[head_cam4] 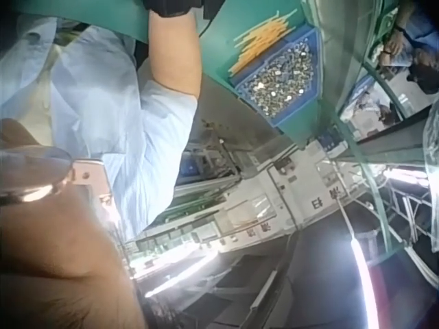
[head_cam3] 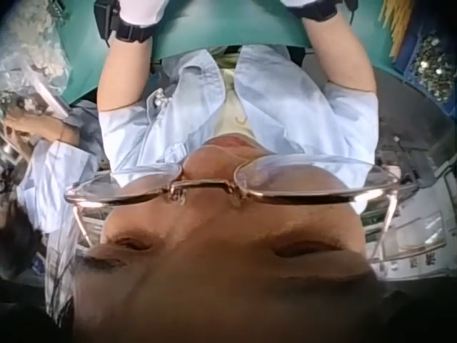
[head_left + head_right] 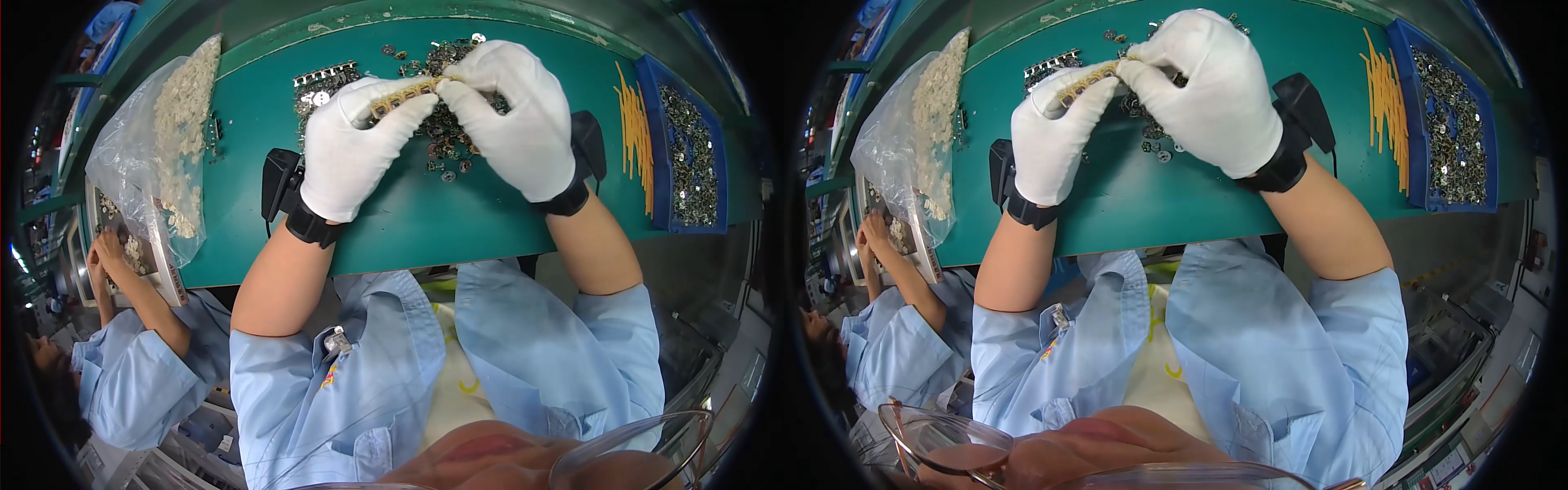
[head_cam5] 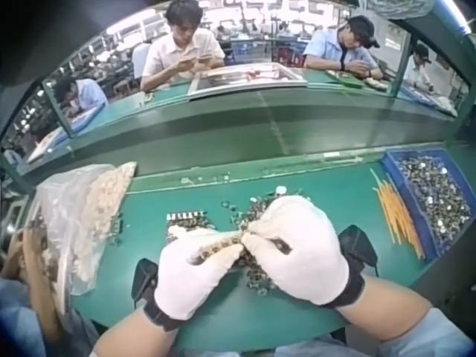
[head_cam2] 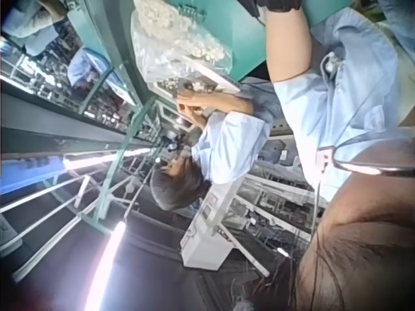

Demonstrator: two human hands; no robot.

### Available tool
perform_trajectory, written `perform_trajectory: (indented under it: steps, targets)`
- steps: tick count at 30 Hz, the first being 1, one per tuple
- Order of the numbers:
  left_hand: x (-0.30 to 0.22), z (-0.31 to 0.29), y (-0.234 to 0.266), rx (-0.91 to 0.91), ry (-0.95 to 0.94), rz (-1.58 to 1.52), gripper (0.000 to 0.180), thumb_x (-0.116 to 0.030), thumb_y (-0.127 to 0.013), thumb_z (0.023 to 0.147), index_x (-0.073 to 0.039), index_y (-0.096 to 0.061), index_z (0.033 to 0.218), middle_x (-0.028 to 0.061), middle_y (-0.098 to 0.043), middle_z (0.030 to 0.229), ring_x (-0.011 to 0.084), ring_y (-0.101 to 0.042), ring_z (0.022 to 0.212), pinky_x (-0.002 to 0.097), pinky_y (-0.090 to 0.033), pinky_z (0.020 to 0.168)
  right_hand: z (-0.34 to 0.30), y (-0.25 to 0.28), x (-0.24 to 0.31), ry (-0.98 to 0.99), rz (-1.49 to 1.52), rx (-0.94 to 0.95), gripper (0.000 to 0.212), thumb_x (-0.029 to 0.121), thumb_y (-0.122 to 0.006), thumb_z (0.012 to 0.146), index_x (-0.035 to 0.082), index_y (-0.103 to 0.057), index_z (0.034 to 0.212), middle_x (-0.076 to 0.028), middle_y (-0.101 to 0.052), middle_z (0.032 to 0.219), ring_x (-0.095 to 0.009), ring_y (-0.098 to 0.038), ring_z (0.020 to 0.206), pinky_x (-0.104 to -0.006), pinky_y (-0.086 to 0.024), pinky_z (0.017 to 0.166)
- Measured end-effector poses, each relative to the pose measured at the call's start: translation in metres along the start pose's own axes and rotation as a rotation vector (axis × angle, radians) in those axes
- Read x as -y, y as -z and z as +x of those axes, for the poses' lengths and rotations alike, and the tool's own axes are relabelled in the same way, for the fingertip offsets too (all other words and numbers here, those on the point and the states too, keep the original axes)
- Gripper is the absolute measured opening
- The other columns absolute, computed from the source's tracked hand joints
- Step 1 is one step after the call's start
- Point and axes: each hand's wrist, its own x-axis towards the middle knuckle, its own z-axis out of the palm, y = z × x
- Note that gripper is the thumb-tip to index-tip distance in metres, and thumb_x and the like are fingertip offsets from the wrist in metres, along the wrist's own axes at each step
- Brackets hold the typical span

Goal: The person picks up a yellow strip and presses small metal components onto it one by one by hand. After filling the strip, the person sets it aside and repeats the process with a new strip.

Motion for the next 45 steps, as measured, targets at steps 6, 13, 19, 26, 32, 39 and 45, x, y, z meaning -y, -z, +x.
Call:
perform_trajectory:
  steps: [6, 13, 19, 26, 32, 39, 45]
  targets:
    - [-0.003, 0.001, 0.000, -0.016, -0.124, 0.083, 0.019, -0.011, -0.069, 0.082, -0.002, -0.069, 0.098, 0.0039, -0.063, 0.085, 0.0089, -0.057, 0.075, 0.0215, -0.045, 0.066, 0.001, -0.003, 0.007, -0.187, 0.151, -0.020, 0.014, 0.005, -0.067, 0.079, 0.000, -0.065, 0.092, -0.009, -0.063, 0.083, -0.020, -0.061, 0.081, -0.0278, -0.048, 0.074]
    - [0.002, -0.001, -0.005, 0.013, -0.128, 0.064, 0.017, -0.011, -0.065, 0.084, -0.002, -0.068, 0.098, 0.0054, -0.064, 0.086, 0.0114, -0.059, 0.077, 0.0230, -0.047, 0.070, -0.001, -0.004, -0.003, -0.108, 0.033, 0.041, 0.016, 0.008, -0.071, 0.077, 0.002, -0.067, 0.092, -0.007, -0.065, 0.085, -0.020, -0.061, 0.081, -0.0282, -0.049, 0.074]
    - [0.009, 0.000, -0.005, -0.006, -0.137, 0.001, 0.016, -0.009, -0.062, 0.086, -0.002, -0.068, 0.099, 0.0071, -0.064, 0.087, 0.0141, -0.060, 0.078, 0.0242, -0.048, 0.071, -0.004, -0.007, -0.006, 0.092, -0.108, -0.075, 0.017, 0.009, -0.075, 0.072, 0.004, -0.066, 0.086, -0.008, -0.064, 0.082, -0.023, -0.062, 0.078, -0.0314, -0.049, 0.070]
    - [0.004, -0.004, -0.005, -0.009, -0.268, 0.080, 0.014, -0.008, -0.062, 0.086, -0.002, -0.068, 0.097, 0.0079, -0.065, 0.090, 0.0144, -0.060, 0.081, 0.0251, -0.048, 0.074, 0.002, -0.005, 0.008, 0.181, -0.299, -0.080, 0.017, 0.019, -0.075, 0.068, 0.007, -0.067, 0.076, -0.009, -0.058, 0.065, -0.026, -0.059, 0.066, -0.0332, -0.046, 0.061]
    - [-0.003, -0.005, -0.001, 0.016, -0.224, 0.019, 0.015, -0.010, -0.061, 0.088, 0.000, -0.066, 0.099, 0.0068, -0.065, 0.091, 0.0127, -0.059, 0.086, 0.0248, -0.047, 0.078, 0.002, -0.003, 0.003, 0.243, -0.110, -0.043, 0.018, 0.016, -0.072, 0.076, 0.005, -0.064, 0.086, -0.008, -0.062, 0.077, -0.024, -0.059, 0.070, -0.0324, -0.046, 0.064]
    - [0.000, 0.002, 0.003, 0.087, 0.180, -0.247, 0.023, -0.018, -0.060, 0.091, 0.003, -0.063, 0.101, 0.0046, -0.065, 0.090, 0.0105, -0.059, 0.085, 0.0225, -0.046, 0.078, -0.006, -0.008, 0.005, -0.506, 0.406, 0.091, 0.015, 0.017, -0.064, 0.086, 0.002, -0.061, 0.086, -0.006, -0.061, 0.082, -0.017, -0.058, 0.073, -0.0268, -0.045, 0.066]
    - [0.002, -0.002, -0.003, 0.068, 0.085, -0.092, 0.024, -0.018, -0.062, 0.089, 0.002, -0.063, 0.103, 0.0035, -0.065, 0.084, 0.0105, -0.059, 0.078, 0.0225, -0.045, 0.077, -0.007, -0.010, -0.005, -0.293, 0.260, 0.049, 0.015, 0.014, -0.063, 0.086, 0.000, -0.059, 0.086, -0.005, -0.059, 0.079, -0.015, -0.056, 0.074, -0.0244, -0.044, 0.066]
